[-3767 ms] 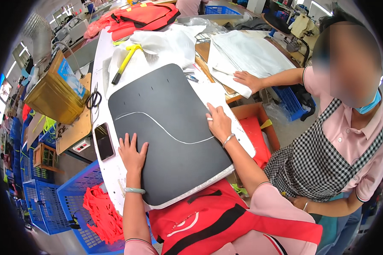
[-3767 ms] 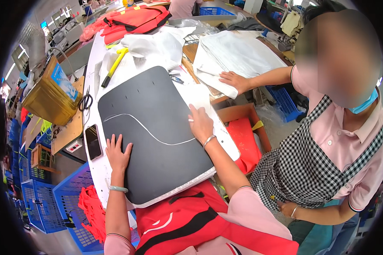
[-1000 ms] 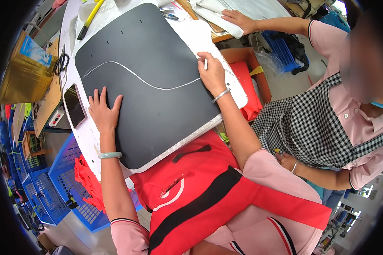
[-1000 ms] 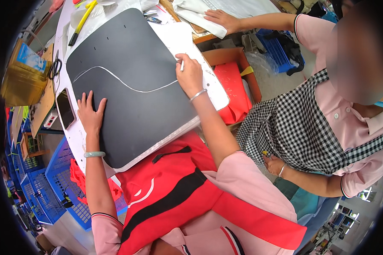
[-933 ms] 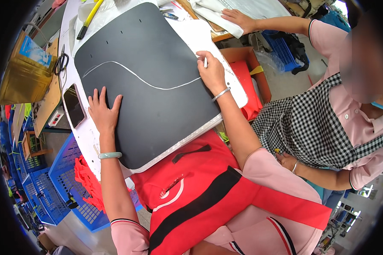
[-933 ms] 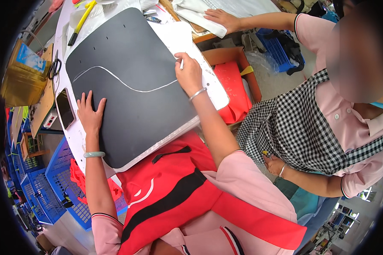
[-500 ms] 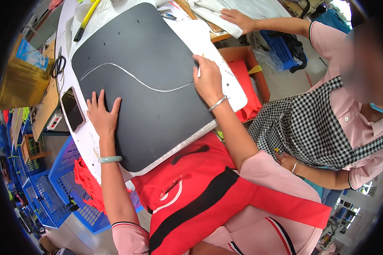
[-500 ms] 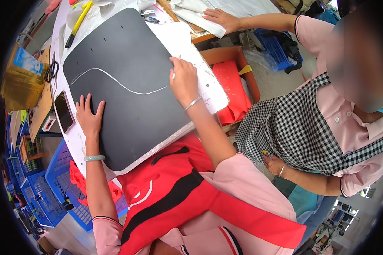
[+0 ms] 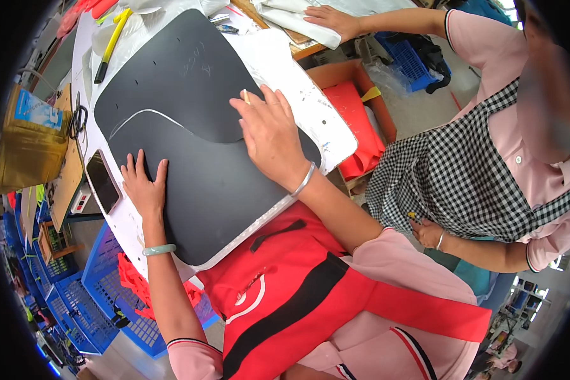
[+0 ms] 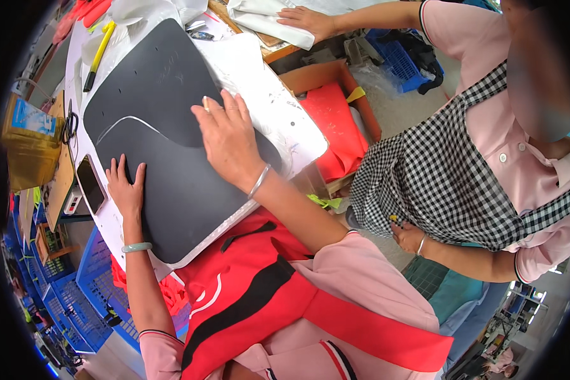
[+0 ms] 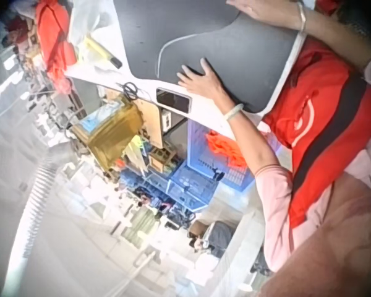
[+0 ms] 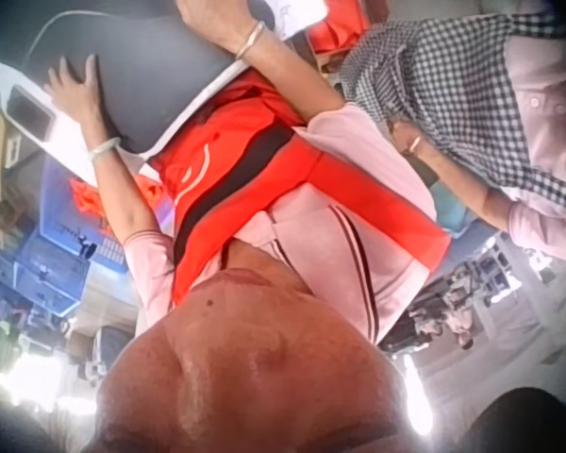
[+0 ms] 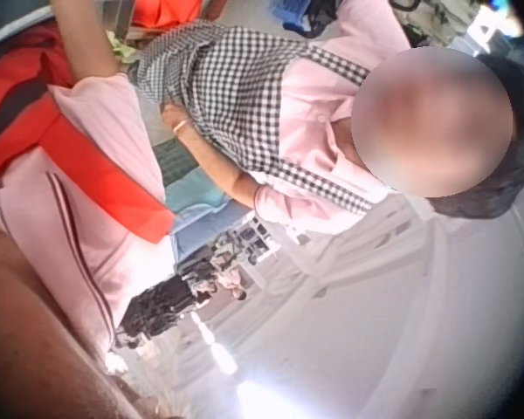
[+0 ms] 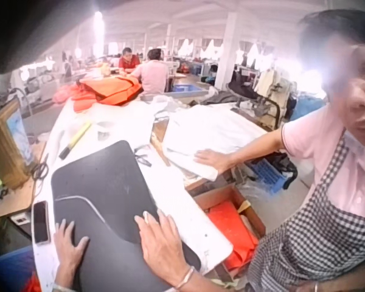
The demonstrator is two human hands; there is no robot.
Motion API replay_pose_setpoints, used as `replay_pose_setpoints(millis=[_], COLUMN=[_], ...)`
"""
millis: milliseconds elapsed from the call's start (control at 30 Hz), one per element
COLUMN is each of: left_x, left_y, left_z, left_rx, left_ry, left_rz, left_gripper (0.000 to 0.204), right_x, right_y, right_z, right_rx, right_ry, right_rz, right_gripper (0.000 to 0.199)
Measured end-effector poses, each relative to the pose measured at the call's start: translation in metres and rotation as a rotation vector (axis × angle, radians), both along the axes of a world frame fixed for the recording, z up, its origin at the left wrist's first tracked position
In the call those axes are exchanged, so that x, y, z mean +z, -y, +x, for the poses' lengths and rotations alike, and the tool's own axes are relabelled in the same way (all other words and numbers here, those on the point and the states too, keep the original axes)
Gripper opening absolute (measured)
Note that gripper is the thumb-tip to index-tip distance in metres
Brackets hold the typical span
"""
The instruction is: The worker is using a white marker to trace a template onto a piece of grey synthetic material, occasionally using a yellow mallet to adjust the layers.
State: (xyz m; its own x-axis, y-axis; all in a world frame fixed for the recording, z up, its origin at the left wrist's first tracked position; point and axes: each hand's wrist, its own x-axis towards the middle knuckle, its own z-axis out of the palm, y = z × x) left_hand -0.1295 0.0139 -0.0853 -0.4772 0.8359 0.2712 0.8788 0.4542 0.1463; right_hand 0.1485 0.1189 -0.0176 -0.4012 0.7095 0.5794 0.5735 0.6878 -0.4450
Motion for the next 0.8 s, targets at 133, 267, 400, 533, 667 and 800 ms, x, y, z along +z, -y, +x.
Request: replay_pose_setpoints(millis=[133, 267, 400, 533, 667, 800], left_x=[-0.002, -0.004, -0.003, -0.002, 0.001, 0.001], left_y=[0.0, 0.001, 0.0, -0.002, -0.003, 0.002], left_z=[-0.001, -0.001, 0.001, 0.004, 0.005, 0.001], left_rx=[-0.005, -0.015, -0.006, -0.001, 0.006, 0.017], left_ry=[0.0, 0.006, 0.014, 0.035, 0.061, 0.049], left_rz=[-0.007, 0.002, -0.002, 0.007, 0.015, 0.033], left_gripper=[0.065, 0.065, 0.066, 0.066, 0.066, 0.067], right_x=[0.018, 0.026, -0.006, -0.054, -0.061, -0.062], right_y=[0.02, 0.022, -0.014, -0.034, -0.037, -0.041], right_z=[-0.013, -0.015, 0.008, 0.028, 0.03, 0.03], right_rx=[0.062, 0.063, -0.093, -0.087, -0.055, 0.004], right_ry=[0.002, 0.03, 0.078, 0.097, 0.086, 0.036], right_rz=[0.044, 0.043, -0.075, -0.148, -0.089, -0.105], right_gripper=[0.031, 0.037, 0.034, 0.03, 0.029, 0.027])
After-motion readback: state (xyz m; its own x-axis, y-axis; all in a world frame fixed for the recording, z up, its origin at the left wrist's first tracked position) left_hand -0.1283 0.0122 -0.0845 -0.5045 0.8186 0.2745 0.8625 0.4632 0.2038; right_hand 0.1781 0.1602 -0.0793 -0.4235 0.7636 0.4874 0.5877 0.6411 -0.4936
